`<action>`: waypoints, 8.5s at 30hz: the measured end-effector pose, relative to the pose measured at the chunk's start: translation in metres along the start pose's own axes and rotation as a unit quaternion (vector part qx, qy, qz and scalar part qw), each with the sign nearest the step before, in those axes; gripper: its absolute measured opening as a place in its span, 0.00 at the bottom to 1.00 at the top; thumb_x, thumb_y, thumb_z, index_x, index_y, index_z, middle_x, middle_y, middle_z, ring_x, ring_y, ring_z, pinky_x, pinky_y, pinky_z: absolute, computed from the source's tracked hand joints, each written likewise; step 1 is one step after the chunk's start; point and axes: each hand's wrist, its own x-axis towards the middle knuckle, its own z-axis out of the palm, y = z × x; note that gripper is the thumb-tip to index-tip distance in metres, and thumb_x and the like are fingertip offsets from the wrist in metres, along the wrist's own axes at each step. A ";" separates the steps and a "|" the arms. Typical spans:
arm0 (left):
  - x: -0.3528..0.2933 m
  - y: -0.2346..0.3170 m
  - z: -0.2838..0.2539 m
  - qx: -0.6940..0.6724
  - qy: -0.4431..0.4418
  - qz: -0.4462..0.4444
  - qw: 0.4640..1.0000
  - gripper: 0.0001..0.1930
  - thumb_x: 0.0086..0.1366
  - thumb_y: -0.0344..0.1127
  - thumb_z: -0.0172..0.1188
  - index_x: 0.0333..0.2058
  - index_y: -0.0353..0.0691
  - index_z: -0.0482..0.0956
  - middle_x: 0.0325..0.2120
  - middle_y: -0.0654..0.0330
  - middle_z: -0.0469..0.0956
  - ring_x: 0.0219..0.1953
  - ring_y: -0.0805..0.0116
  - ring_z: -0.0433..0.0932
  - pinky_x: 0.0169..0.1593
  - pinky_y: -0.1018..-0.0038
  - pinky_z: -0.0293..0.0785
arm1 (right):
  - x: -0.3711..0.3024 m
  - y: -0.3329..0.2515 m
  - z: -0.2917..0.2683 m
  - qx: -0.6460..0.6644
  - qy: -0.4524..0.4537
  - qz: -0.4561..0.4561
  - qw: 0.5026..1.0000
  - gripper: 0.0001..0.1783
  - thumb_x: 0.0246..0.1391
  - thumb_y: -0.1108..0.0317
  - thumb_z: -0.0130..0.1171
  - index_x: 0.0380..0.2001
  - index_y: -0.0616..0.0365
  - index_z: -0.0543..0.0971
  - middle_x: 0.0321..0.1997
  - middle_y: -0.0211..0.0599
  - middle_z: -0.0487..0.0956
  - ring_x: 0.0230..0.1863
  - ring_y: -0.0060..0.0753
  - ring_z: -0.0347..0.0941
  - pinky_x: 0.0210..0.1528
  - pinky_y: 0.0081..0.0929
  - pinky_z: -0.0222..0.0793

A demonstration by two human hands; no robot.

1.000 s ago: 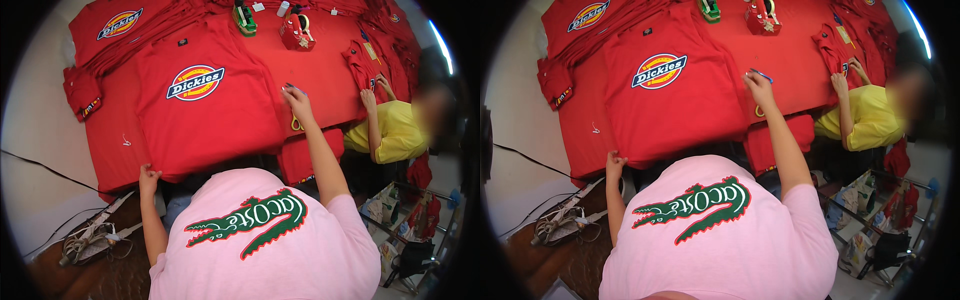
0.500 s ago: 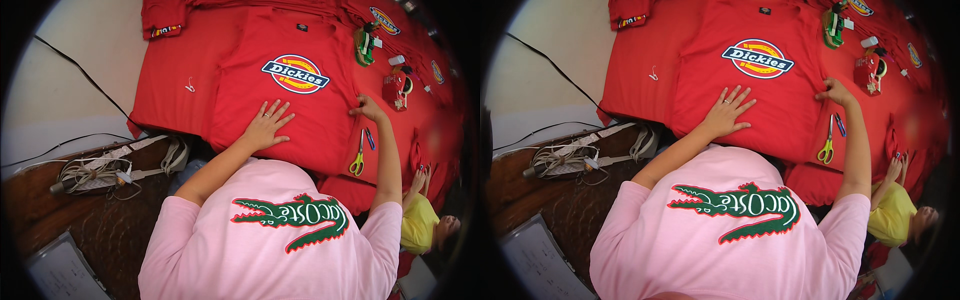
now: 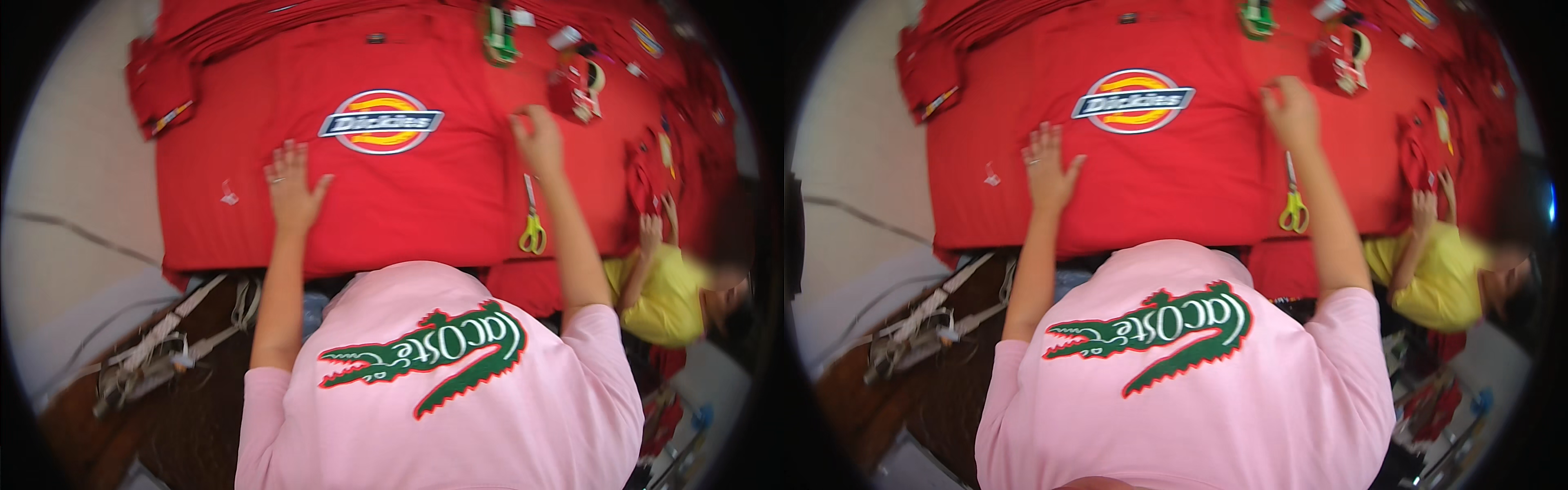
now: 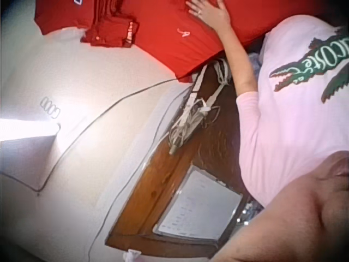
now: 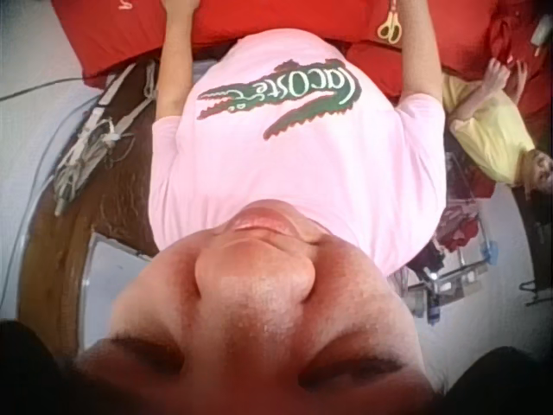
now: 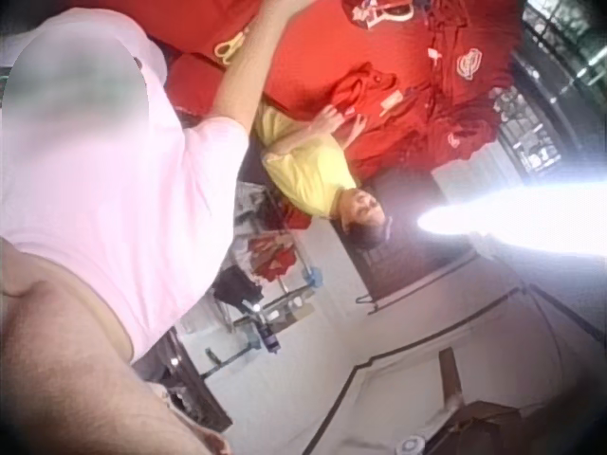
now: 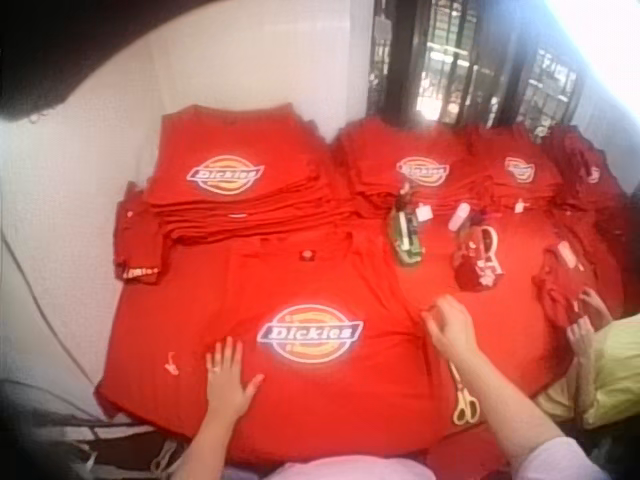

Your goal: The person folds red shirts by hand at a table, using a pair of scissors to trim loose threads, and then stacks the folded garments onto the table.

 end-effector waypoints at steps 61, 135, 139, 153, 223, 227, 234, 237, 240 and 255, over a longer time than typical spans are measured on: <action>-0.265 -0.049 -0.014 -0.022 0.005 -0.143 0.989 0.38 0.75 0.48 0.53 0.76 0.40 0.52 0.78 0.49 0.44 0.79 0.44 0.40 0.77 0.44 0.35 | -0.288 -0.078 0.002 0.000 -0.102 0.114 0.988 0.36 0.66 0.63 0.58 0.74 0.59 0.62 0.79 0.51 0.58 0.80 0.54 0.51 0.79 0.49 0.46; -0.344 -0.093 0.003 -0.630 -0.185 -0.414 0.630 0.15 0.70 0.41 0.66 0.51 0.46 0.76 0.47 0.64 0.83 0.49 0.68 0.80 0.51 0.68 0.73 | -0.483 0.000 -0.007 0.322 0.020 0.484 0.814 0.16 0.55 0.74 0.70 0.47 0.63 0.78 0.35 0.33 0.81 0.34 0.25 0.78 0.36 0.25 0.74; -0.349 -0.104 0.012 -0.605 -0.192 -0.423 0.647 0.14 0.71 0.40 0.66 0.50 0.47 0.76 0.44 0.66 0.83 0.46 0.72 0.81 0.53 0.68 0.72 | -0.470 0.075 -0.040 0.174 0.289 0.530 0.778 0.19 0.54 0.69 0.72 0.47 0.61 0.77 0.39 0.38 0.81 0.38 0.35 0.78 0.43 0.33 0.74; -0.338 -0.086 0.003 -0.582 -0.207 -0.432 0.657 0.11 0.71 0.40 0.64 0.48 0.47 0.77 0.44 0.67 0.83 0.44 0.72 0.81 0.53 0.67 0.72 | -0.527 0.082 -0.046 0.327 0.003 0.830 0.452 0.38 0.51 0.50 0.75 0.60 0.53 0.73 0.50 0.40 0.79 0.29 0.37 0.78 0.53 0.66 0.73; -0.116 -0.074 -0.013 0.099 0.028 -0.250 0.963 0.37 0.76 0.61 0.45 0.74 0.43 0.59 0.78 0.49 0.45 0.79 0.41 0.40 0.76 0.38 0.35 | -0.151 -0.089 0.034 -0.044 -0.211 -0.124 0.969 0.33 0.66 0.53 0.58 0.71 0.48 0.68 0.79 0.44 0.59 0.79 0.48 0.53 0.79 0.49 0.47; -0.175 -0.080 -0.037 0.038 0.126 -0.294 0.947 0.28 0.73 0.47 0.56 0.66 0.41 0.70 0.76 0.47 0.52 0.78 0.40 0.44 0.75 0.39 0.40 | -0.117 -0.028 0.028 -0.030 -0.098 -0.053 0.993 0.23 0.66 0.57 0.59 0.60 0.51 0.77 0.69 0.44 0.73 0.71 0.49 0.65 0.74 0.51 0.55; -0.280 -0.024 -0.038 -0.102 0.098 -0.367 0.919 0.23 0.71 0.41 0.60 0.62 0.40 0.73 0.71 0.49 0.62 0.75 0.43 0.54 0.74 0.50 0.51 | -0.024 0.062 -0.005 0.048 0.090 -0.011 0.995 0.13 0.65 0.65 0.62 0.49 0.59 0.84 0.51 0.45 0.83 0.54 0.48 0.78 0.59 0.40 0.71; -0.267 0.012 -0.040 -0.140 0.083 -0.356 0.920 0.23 0.71 0.40 0.59 0.62 0.40 0.73 0.70 0.50 0.63 0.74 0.45 0.56 0.74 0.52 0.52 | 0.014 0.082 -0.027 0.032 0.131 0.025 0.991 0.13 0.65 0.65 0.63 0.48 0.60 0.84 0.47 0.41 0.84 0.49 0.38 0.79 0.54 0.35 0.73; -0.239 0.022 -0.034 -0.080 0.070 -0.258 0.960 0.31 0.72 0.43 0.59 0.69 0.40 0.65 0.74 0.51 0.59 0.77 0.46 0.52 0.76 0.51 0.48 | 0.041 0.099 -0.040 0.127 0.158 0.100 0.974 0.12 0.66 0.64 0.63 0.47 0.59 0.85 0.45 0.36 0.84 0.46 0.29 0.79 0.49 0.30 0.74; -0.100 0.063 -0.006 0.059 0.016 -0.208 0.976 0.40 0.74 0.59 0.51 0.77 0.49 0.49 0.78 0.46 0.41 0.79 0.43 0.42 0.76 0.43 0.41 | 0.082 0.204 -0.086 0.054 0.056 0.303 0.950 0.14 0.59 0.60 0.66 0.41 0.59 0.88 0.33 0.41 0.87 0.36 0.31 0.83 0.43 0.33 0.76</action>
